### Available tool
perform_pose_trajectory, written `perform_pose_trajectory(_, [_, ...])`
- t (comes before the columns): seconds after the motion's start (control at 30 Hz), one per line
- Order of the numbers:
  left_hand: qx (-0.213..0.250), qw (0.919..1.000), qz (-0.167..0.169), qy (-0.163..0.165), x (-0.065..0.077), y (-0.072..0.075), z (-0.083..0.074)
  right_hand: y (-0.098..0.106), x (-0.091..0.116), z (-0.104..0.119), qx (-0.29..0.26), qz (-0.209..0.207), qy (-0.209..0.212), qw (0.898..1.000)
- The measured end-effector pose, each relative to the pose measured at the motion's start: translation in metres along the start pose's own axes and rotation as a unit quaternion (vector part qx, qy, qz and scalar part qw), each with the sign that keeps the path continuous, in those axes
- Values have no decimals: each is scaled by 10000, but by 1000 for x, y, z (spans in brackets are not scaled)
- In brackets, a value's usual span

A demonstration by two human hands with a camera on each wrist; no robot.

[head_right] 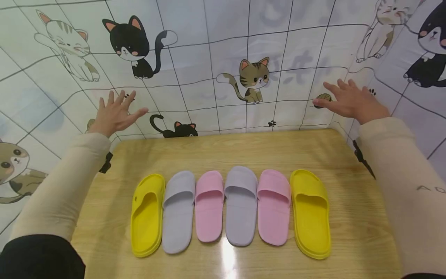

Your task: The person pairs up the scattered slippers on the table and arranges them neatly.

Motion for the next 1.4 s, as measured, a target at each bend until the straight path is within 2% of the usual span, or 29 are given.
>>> perform_pose_trajectory(0.33, [191,9998,-15,79,4,-1,3,9,-3,6,-134,-153,31,9998])
perform_pose_trajectory(0.6, [242,9997,0,87,6,-7,2,5,0,10,-548,-179,32,9983])
perform_pose_trajectory(0.87, [192,9997,-21,144,12,4,-1,1,14,4,-450,-211,-32,9988])
perform_pose_trajectory(1.07, [513,9982,86,301,23,2,8,-8,25,8,-1000,-111,108,9949])
perform_pose_trajectory(1.23, [708,9964,258,392,33,-9,13,-17,35,14,-912,-185,171,9955])
perform_pose_trajectory(1.4, [976,9941,252,393,46,-17,12,-27,47,24,-918,-245,253,9952])
Point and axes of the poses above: each hand's wrist, its own x-axis away from the middle knuckle, its own y-axis out of the back of the hand, z = x × y, the point moved 10 cm from there along -x, towards the middle knuckle, and after that the axes turned 8 degrees about x, right-handed, at the moved point
